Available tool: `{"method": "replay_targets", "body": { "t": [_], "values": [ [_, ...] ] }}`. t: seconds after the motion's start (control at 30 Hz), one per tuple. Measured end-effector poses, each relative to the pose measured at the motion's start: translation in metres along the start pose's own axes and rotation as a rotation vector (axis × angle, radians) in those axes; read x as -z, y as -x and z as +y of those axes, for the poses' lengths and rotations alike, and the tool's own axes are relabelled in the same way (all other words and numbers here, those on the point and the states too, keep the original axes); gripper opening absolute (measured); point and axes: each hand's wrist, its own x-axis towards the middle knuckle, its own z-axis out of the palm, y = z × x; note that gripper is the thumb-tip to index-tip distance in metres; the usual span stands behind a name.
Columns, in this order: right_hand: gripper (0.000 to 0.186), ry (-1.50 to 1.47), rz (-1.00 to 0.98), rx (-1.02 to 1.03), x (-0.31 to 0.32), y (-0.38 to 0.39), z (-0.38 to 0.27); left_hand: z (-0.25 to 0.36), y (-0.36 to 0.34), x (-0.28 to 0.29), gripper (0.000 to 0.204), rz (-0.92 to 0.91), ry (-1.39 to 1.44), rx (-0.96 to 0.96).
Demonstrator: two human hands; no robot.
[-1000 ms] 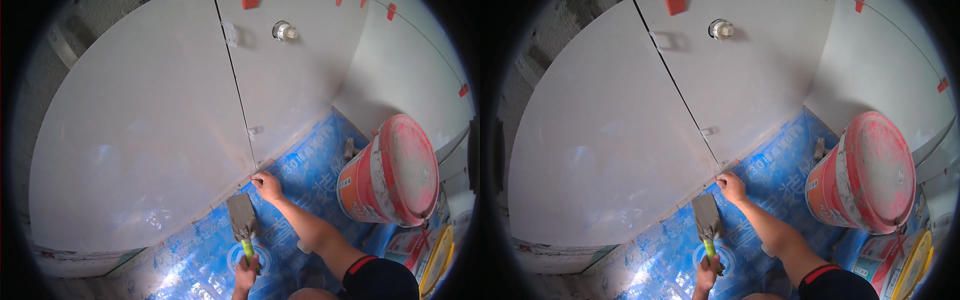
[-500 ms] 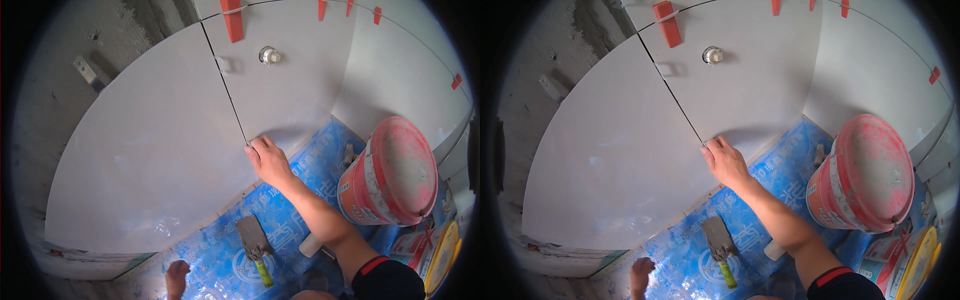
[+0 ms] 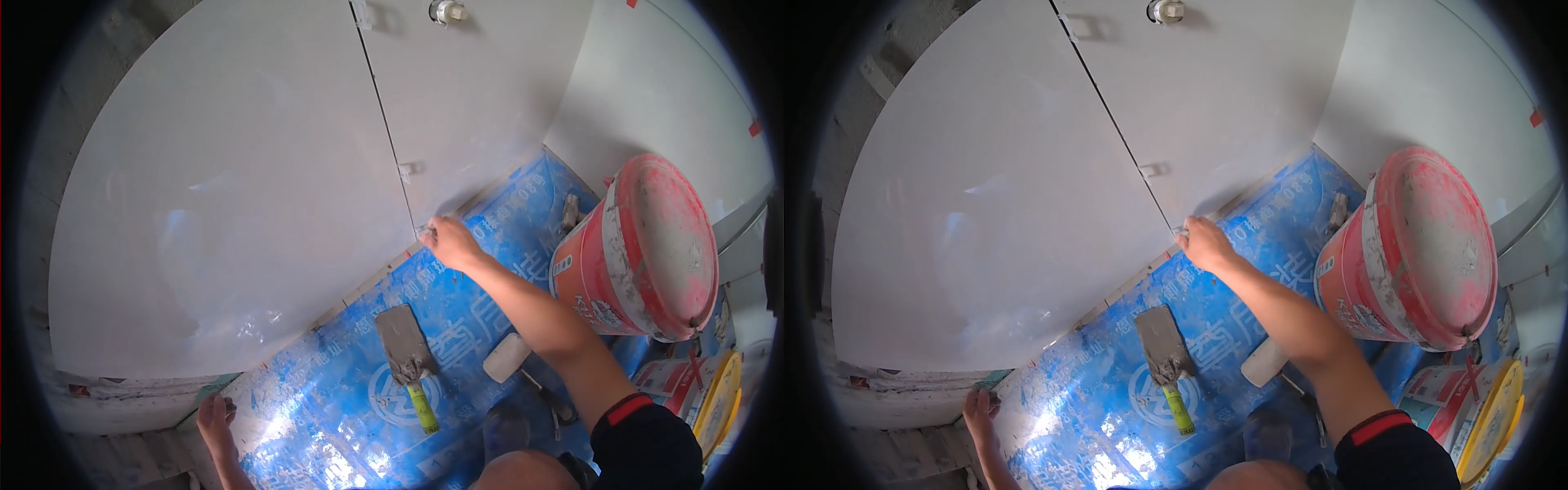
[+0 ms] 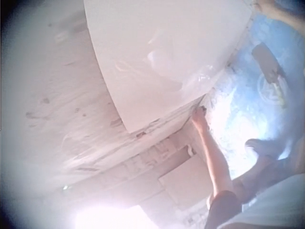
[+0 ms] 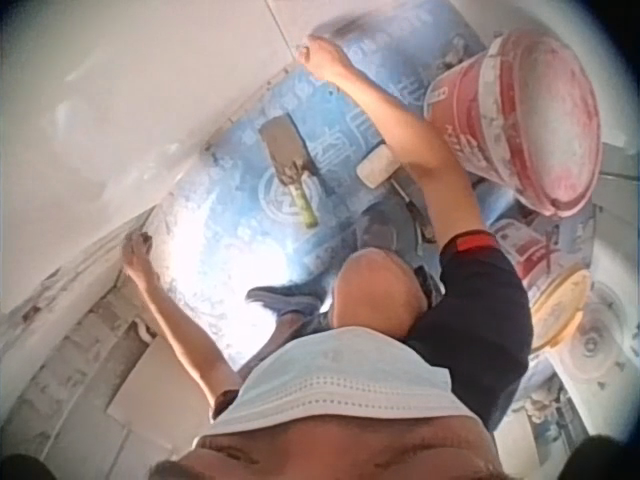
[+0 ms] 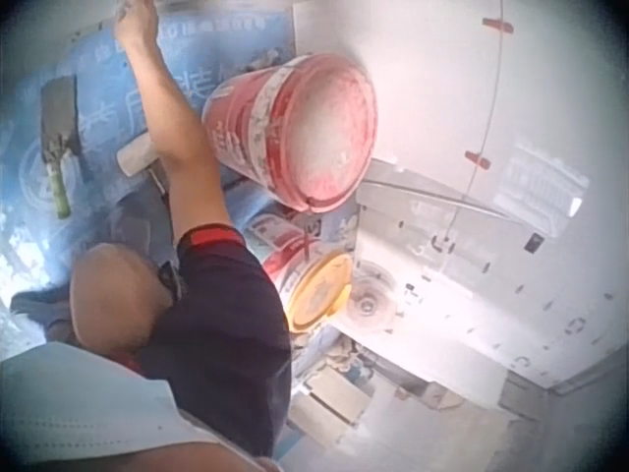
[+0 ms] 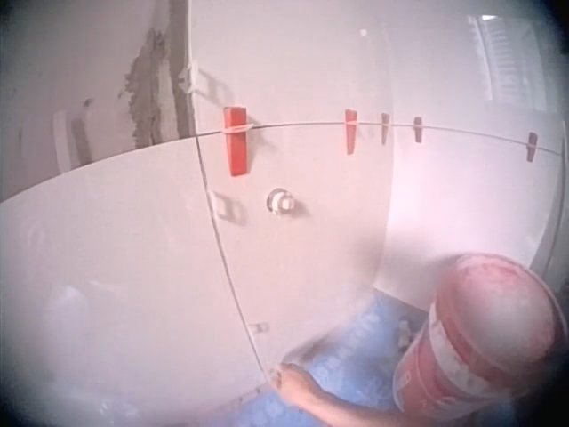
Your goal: The person installs tiles onto a wall by using a rubber mallet to tap them into place, inserting plastic spacers and wedges into the grout lines, and applying mortar with a trowel.
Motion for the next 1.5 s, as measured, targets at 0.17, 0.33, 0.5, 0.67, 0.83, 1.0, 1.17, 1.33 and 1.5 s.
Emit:
{"method": "replay_targets", "body": {
  "t": [0.17,0.33,0.5,0.67,0.83,1.0,1.17,1.33,1.5],
  "values": [
    [0.025,0.079,-0.002,0.003,-0.050,-0.007,0.008,0.012,0.020,-0.026,0.021,-0.007,-0.038,-0.031],
    [0.023,0.033,0.106,0.155,-0.063,-0.010,0.019,0.014,0.025,-0.027,0.021,-0.004,-0.054,-0.107],
    [0.028,0.118,-0.039,0.085,-0.062,-0.007,0.032,-0.002,0.005,-0.009,0.023,0.013,-0.035,-0.108],
    [0.030,-0.078,0.235,0.087,0.053,0.022,-0.063,-0.023,-0.018,0.025,0.028,0.206,-0.012,0.015],
    [0.032,-0.370,0.566,0.366,0.187,-0.004,-0.173,-0.025,-0.038,0.005,0.035,0.132,0.037,0.050],
    [0.026,-0.078,0.731,0.528,0.218,-0.048,-0.224,-0.013,-0.043,-0.014,0.036,0.153,0.095,0.042],
    [0.019,-0.724,0.456,0.374,0.169,0.012,-0.195,-0.027,-0.060,0.010,0.032,0.014,-0.484,-0.064],
    [0.023,-0.285,-0.066,-0.229,0.111,0.183,-0.038,0.001,-0.057,0.075,0.070,-0.639,-1.282,0.036],
    [0.030,0.425,0.023,-0.322,0.051,0.322,0.145,0.008,-0.050,0.179,0.068,-0.232,-1.098,0.130]
  ]
}}
